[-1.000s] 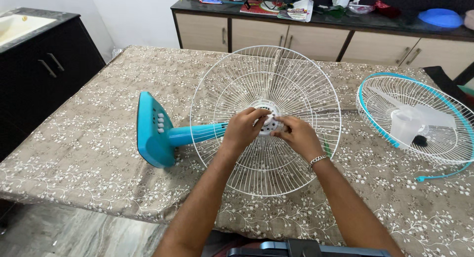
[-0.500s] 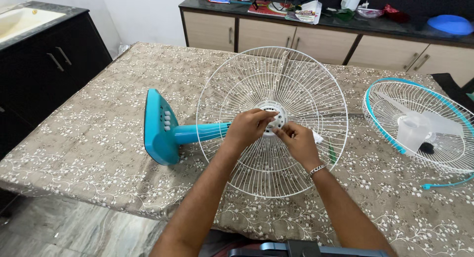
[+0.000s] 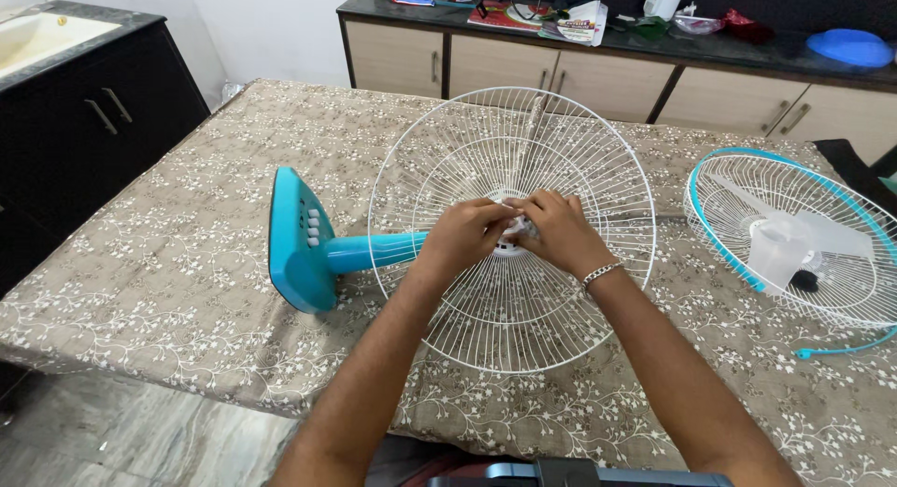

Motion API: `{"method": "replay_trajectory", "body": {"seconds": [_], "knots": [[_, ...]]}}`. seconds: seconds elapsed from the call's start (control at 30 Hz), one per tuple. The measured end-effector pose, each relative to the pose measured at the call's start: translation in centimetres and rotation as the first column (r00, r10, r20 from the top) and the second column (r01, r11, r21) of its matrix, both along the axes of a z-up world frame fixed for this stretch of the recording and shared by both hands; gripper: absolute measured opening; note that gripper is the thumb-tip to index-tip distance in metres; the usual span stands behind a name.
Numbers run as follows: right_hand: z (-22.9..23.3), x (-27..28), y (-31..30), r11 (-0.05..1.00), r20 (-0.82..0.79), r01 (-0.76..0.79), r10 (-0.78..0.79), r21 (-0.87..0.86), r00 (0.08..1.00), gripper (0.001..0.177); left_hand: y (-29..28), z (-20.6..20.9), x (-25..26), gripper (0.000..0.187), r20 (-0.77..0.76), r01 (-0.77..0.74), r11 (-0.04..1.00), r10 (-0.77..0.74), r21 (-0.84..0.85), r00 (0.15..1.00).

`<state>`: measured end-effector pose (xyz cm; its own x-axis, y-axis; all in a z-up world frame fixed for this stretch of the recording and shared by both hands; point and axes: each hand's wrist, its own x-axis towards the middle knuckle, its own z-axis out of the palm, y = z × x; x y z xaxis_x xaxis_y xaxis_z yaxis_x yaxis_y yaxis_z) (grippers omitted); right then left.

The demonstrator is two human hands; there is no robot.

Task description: The person assembles an electric fan by attaching the motor housing to the stand, then mounting the front grille and securing it with a central nut. The hands align and tighten components on a table surface.

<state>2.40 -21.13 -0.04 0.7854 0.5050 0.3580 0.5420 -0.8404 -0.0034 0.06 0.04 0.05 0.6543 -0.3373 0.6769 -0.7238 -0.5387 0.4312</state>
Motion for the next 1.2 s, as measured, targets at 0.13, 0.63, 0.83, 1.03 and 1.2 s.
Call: {"method": "replay_trajectory", "body": {"seconds": [0.13,0.63,0.83,1.03,1.2], "knots": [[-0.7,-0.3,2.0,0.997,0.098,0.049,-0.054,0.056,0.994,0.053,-0.1,0.3,0.5,0.017,-0.013,0.014,0.999,-0.013,0.045,1.000],[-1.9,1.3,-0.7,0.965,0.184,-0.260,0.261,-0.028,0.948,0.067,0.8,2.2,1.4,0.024,0.047,0.159,0.978,-0.167,0.132,0.985],[-1.0,1.6,0.4,0.992,0.151,-0.084,0.098,-0.094,0.984,0.058,1.0,2.5,1.7,0.019,-0.059,0.146,0.974,-0.138,0.175,0.989],[0.2,0.1,1.9,0.997,0.319,0.028,-0.001,-0.078,0.948,0.046,0.9,2.8,1.6,0.018,-0.079,0.172,0.964,-0.159,0.203,0.984],[0.3,-1.3,1.7,0.994,-0.098,0.081,-0.089,-0.078,0.991,0.040,1.0,2.7,1.8,0.017,-0.017,0.176,0.966,-0.176,0.189,0.984]]}}
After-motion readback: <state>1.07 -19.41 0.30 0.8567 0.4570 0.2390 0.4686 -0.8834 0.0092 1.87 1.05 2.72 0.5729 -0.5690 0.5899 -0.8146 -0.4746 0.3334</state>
